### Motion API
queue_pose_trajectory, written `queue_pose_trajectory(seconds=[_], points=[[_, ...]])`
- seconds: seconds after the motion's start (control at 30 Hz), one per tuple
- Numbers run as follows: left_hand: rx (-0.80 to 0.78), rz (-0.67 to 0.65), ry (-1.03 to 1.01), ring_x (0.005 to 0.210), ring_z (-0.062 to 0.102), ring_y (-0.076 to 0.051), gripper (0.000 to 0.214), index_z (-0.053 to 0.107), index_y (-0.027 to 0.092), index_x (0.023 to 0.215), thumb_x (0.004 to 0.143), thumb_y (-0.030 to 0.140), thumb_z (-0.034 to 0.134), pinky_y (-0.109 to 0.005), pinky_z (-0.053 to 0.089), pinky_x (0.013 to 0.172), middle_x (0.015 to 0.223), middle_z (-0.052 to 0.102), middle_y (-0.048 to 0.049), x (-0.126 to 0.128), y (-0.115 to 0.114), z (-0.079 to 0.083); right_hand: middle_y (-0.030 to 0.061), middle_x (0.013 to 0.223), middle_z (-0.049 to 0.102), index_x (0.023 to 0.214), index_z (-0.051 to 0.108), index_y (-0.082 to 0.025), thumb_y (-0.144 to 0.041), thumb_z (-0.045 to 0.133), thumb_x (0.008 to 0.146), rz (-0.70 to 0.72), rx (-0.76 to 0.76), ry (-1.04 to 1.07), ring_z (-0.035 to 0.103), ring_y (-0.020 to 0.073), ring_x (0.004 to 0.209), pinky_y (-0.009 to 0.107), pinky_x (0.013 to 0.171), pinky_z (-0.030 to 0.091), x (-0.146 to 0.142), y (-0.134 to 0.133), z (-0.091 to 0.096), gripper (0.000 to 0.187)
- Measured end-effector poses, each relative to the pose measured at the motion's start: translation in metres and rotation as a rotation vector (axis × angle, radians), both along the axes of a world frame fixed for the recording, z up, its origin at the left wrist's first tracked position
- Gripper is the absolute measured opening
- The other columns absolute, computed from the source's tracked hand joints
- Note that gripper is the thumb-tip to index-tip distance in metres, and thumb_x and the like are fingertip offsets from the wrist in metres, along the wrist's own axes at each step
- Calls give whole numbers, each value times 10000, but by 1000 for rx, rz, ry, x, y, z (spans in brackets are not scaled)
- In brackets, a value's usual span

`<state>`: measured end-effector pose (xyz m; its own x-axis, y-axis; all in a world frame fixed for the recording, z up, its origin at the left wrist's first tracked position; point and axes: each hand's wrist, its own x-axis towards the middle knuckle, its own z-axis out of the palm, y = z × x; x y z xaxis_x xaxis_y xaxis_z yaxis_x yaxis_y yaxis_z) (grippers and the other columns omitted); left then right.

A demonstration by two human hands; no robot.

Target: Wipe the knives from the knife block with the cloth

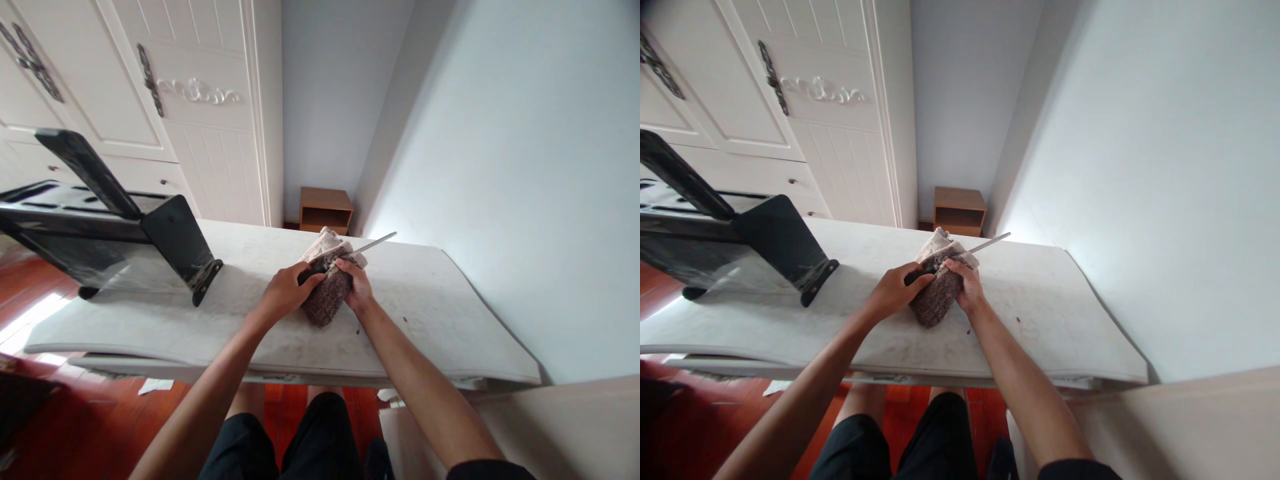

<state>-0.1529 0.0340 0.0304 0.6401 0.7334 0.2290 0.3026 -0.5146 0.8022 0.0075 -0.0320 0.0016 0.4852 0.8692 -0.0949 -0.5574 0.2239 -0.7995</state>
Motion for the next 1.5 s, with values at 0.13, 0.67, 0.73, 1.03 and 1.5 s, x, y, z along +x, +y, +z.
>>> queue_pose_trajectory(seconds=[0.13, 0.67, 0.73, 1.03, 1.5], points=[[184, -12, 254, 792, 656, -262, 254, 735, 234, 856, 880, 413, 555, -318, 431, 683, 846, 731, -86, 0, 9, 9, -12, 726, 720, 813, 695, -182, -261, 830, 564, -35, 25, -92, 655, 160, 616, 295, 653, 557, -3, 0, 4, 294], [498, 32, 275, 833, 643, -226, 227, 664, 217, 1021, 937, 312, 475, -299, 406, 698, 924, 693, -73, 4, 19, -24, -11, 759, 728, 796, 728, -180, -254, 873, 548, -109, 21, -215, 660, 154, 659, 272, 659, 558, -8, -3, 7, 297], [479, 11, 273, 832, 646, -234, 211, 643, 211, 961, 936, 328, 469, -303, 392, 687, 905, 697, -70, 2, 19, -24, -10, 753, 728, 788, 731, -178, -263, 881, 535, -74, 14, -229, 658, 151, 647, 262, 643, 557, -7, -5, 7, 306], [151, -10, 5, 678, 564, -169, 227, 528, 211, 757, 902, 383, 498, -264, 333, 623, 683, 590, 5, 2, 18, -32, 0, 866, 753, 876, 751, -202, -289, 884, 577, -68, 37, -431, 697, 179, 747, 299, 751, 573, -6, -10, 4, 339], [-116, -36, -269, 616, 373, -103, 364, 441, 182, 656, 873, 470, 490, -236, 286, 572, 624, 393, 47, 5, 26, -34, 32, 966, 763, 969, 734, -200, -288, 843, 577, -154, 36, -658, 701, 231, 867, 377, 865, 546, 2, -13, -8, 417]])
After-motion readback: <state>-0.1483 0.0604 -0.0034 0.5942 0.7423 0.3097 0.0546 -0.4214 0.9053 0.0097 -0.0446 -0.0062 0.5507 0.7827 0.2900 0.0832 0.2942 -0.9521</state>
